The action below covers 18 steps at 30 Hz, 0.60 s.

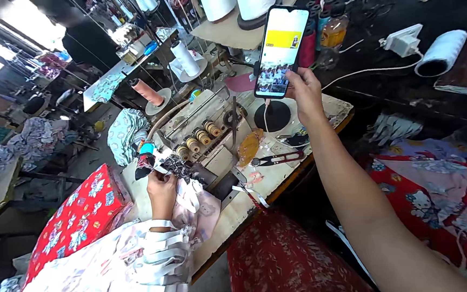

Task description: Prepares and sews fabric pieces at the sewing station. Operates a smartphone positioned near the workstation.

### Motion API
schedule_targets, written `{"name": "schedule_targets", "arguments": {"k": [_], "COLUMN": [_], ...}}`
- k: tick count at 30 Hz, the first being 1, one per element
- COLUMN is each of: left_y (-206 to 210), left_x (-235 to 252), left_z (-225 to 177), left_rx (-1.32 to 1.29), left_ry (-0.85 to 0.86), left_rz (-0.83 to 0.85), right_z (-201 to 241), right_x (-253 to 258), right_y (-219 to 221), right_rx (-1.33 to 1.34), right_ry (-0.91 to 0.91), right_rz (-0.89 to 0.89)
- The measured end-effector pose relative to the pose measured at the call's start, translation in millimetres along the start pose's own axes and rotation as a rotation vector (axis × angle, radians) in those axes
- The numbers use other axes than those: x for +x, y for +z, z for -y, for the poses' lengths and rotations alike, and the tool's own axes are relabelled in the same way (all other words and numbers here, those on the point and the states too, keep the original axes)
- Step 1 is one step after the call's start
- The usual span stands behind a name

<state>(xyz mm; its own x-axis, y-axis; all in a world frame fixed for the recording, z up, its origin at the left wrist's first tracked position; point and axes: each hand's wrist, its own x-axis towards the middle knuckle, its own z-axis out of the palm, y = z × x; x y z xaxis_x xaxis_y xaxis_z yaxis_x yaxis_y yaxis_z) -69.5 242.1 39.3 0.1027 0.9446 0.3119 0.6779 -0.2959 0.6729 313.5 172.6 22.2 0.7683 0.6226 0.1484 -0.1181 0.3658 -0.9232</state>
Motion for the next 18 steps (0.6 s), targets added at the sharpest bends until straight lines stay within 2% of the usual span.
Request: {"name": "schedule_targets", "arguments": {"k": [9, 12, 14, 16, 18], "left_y": [0.9, 0.7, -0.4, 0.0, 0.3], "left_x": [-0.2, -1.0, -1.8, -1.5, -1.0], "left_z": [3.3, 3.9, 2.6, 3.1, 5.2], "left_rx": [-0.027, -0.024, -0.025, -0.029, -0.030], "left_ry": [0.026, 0.023, 0.024, 0.033, 0.054], "left_rz": [-0.013, -0.007, 0.002, -0.001, -0.001], "right_z": [-13.0, -17.2, -11.0, 4.2, 28.0], "right_x": [-21.9, -39.8, -67.5, -103.9, -136.4], "right_y": [-8.6, -12.1, -11.8, -6.5, 3.4], "right_rx": [0.057, 0.094, 0.138, 0.123, 0.003], "right_ry": [0.071, 0.000, -0.117, -0.278, -0.486], "right_rz": [-0.035, -0.154, -0.188, -0.056, 0.181]}}
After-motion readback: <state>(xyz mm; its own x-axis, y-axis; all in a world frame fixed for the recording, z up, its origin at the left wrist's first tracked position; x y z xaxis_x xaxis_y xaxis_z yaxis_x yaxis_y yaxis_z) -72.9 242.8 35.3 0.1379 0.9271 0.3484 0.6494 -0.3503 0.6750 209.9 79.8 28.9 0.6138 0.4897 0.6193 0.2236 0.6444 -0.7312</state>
